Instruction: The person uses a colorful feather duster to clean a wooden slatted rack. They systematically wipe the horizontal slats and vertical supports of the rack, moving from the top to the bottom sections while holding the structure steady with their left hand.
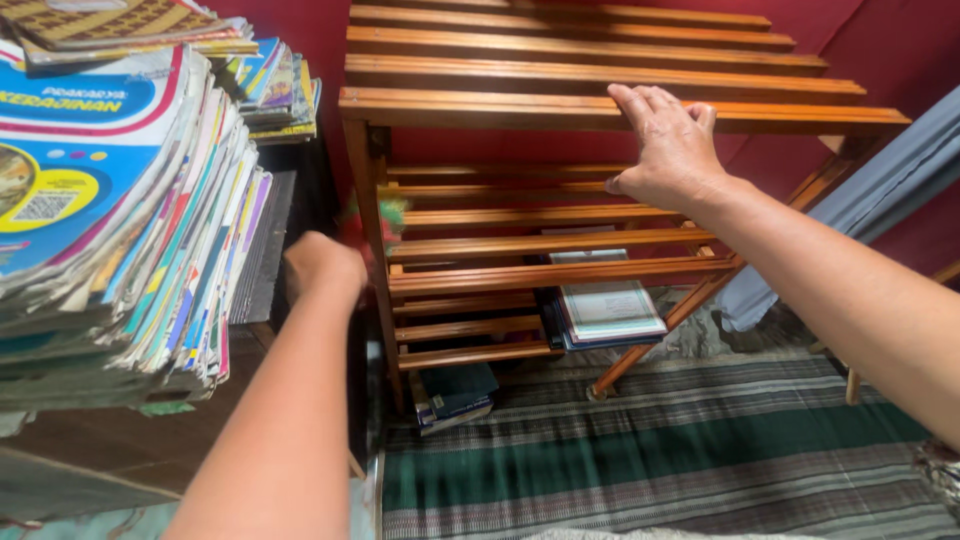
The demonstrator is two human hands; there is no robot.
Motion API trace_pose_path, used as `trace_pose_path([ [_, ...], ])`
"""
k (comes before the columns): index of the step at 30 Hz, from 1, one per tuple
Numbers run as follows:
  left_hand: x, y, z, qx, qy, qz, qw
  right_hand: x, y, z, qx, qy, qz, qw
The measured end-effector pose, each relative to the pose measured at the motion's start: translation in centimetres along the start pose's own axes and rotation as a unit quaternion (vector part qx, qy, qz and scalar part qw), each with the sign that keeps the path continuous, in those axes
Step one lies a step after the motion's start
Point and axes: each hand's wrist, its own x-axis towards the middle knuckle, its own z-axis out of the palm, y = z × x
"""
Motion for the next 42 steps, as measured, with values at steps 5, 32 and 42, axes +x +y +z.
trace_pose_path([
  [5, -1.9, -2.5, 0.9, 0.143, 0.079, 0.395, 0.904, -0.2, -0.2, 0.4, -0.004, 0.0, 0.01, 1.0],
  [32, -6.8, -5.7, -5.3, 0.315, -0.005, 0.13, 0.94, -0.1, 0.0, 1.0, -0.01, 0.024, 0.013, 1.0],
  [42, -5.1, -7.0, -5.3, 0.253, -0.036, 0.07, 0.964, 0.0, 0.2, 1.8, -0.005, 0.047, 0.007, 0.999],
])
